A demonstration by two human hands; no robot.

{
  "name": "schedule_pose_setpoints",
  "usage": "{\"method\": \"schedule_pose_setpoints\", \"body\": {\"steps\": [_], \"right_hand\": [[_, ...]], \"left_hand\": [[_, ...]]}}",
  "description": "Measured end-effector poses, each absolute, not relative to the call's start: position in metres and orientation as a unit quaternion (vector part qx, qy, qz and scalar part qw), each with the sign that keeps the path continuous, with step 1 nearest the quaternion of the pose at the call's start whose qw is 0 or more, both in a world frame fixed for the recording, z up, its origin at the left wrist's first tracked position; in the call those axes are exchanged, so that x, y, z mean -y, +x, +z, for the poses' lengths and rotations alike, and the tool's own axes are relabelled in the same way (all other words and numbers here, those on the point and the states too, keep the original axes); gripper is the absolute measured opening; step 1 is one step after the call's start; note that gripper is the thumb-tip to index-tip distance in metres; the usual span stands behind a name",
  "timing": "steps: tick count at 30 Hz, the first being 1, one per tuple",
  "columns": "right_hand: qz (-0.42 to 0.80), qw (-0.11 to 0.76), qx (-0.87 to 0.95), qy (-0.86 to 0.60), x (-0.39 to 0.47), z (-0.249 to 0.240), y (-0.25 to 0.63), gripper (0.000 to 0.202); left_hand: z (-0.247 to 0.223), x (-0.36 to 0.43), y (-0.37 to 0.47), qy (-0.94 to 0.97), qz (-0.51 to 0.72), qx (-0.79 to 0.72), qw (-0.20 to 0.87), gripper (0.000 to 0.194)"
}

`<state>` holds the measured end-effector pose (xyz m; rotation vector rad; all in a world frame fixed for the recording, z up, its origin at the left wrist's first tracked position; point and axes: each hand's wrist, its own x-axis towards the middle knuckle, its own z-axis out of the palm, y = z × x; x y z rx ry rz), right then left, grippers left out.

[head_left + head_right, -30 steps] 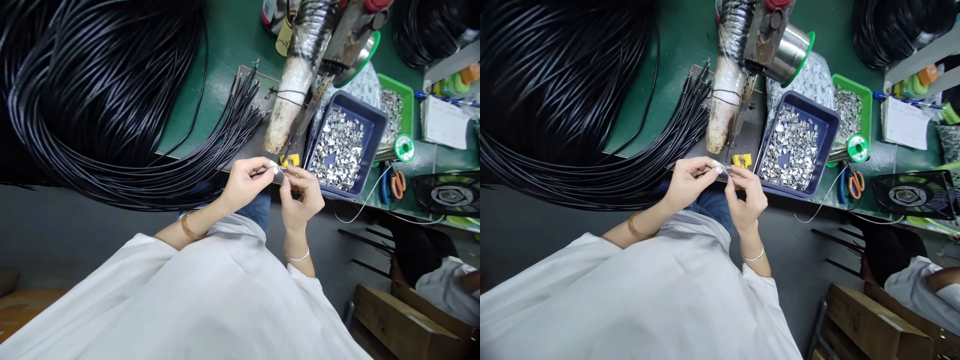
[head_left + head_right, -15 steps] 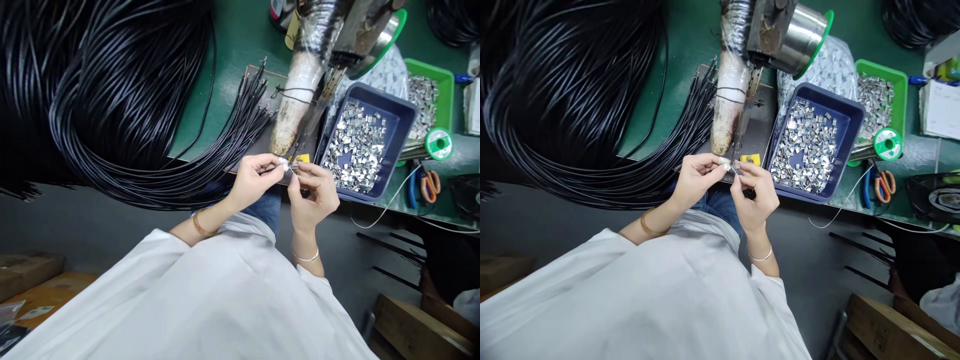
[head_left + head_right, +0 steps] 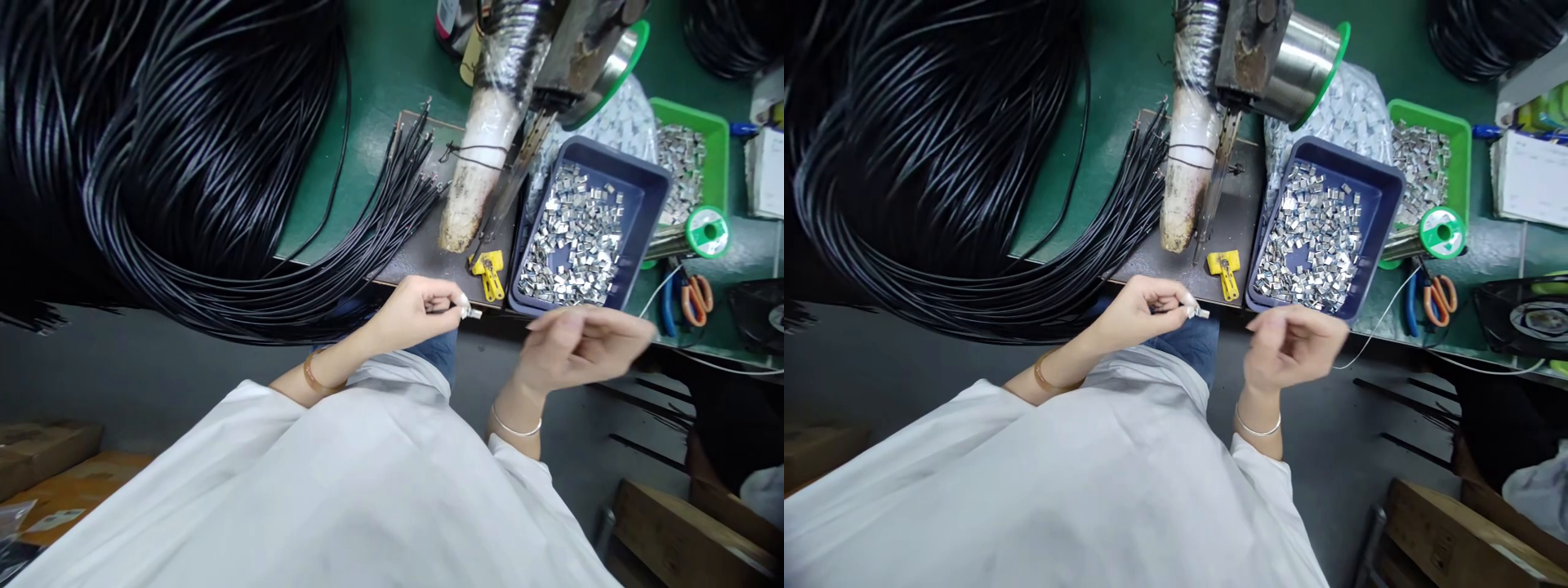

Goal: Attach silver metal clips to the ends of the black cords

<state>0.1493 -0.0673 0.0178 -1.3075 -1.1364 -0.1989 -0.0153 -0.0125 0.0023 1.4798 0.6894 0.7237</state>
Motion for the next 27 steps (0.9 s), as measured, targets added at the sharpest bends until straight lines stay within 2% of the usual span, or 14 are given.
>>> {"method": "schedule_pose_setpoints", "body": {"steps": [2,3,5,8,10,13,16,19,25,27], "right_hand": [[-0.164,0.632,0.459,-0.602,0.067,0.025,0.165,0.016],[-0.173,0.599,0.451,-0.638,0.066,0.028,0.175,0.017],[-0.156,0.492,0.466,-0.719,0.065,0.030,0.193,0.013],[-0.085,0.342,0.509,-0.785,0.060,0.028,0.216,0.009],[-0.079,0.267,0.523,-0.806,0.054,0.025,0.226,0.008],[-0.067,0.177,0.529,-0.827,0.043,0.027,0.231,0.008],[-0.068,0.101,0.541,-0.832,0.037,0.035,0.229,0.008],[-0.065,0.051,0.569,-0.819,0.035,0.044,0.226,0.008],[-0.065,-0.002,0.595,-0.801,0.031,0.049,0.224,0.012],[-0.078,-0.003,0.592,-0.802,0.028,0.047,0.225,0.013]], "left_hand": [[0.005,0.015,-0.024,0.709,0.252,-0.273,0.599,0.013],[0.005,0.016,-0.028,0.726,0.248,-0.269,0.582,0.014],[0.005,0.013,-0.034,0.736,0.313,-0.297,0.522,0.016],[0.001,-0.002,-0.041,0.736,0.434,-0.417,0.311,0.016],[-0.002,-0.014,-0.045,0.751,0.400,-0.495,0.178,0.021],[-0.005,-0.027,-0.052,0.788,0.309,-0.521,0.110,0.027],[-0.005,-0.025,-0.059,0.800,0.314,-0.500,0.110,0.025],[-0.006,-0.017,-0.068,0.773,0.392,-0.476,0.152,0.023],[-0.015,-0.012,-0.079,0.528,0.594,-0.472,0.381,0.014],[-0.011,-0.011,-0.079,0.477,0.617,-0.427,0.458,0.015]]}}
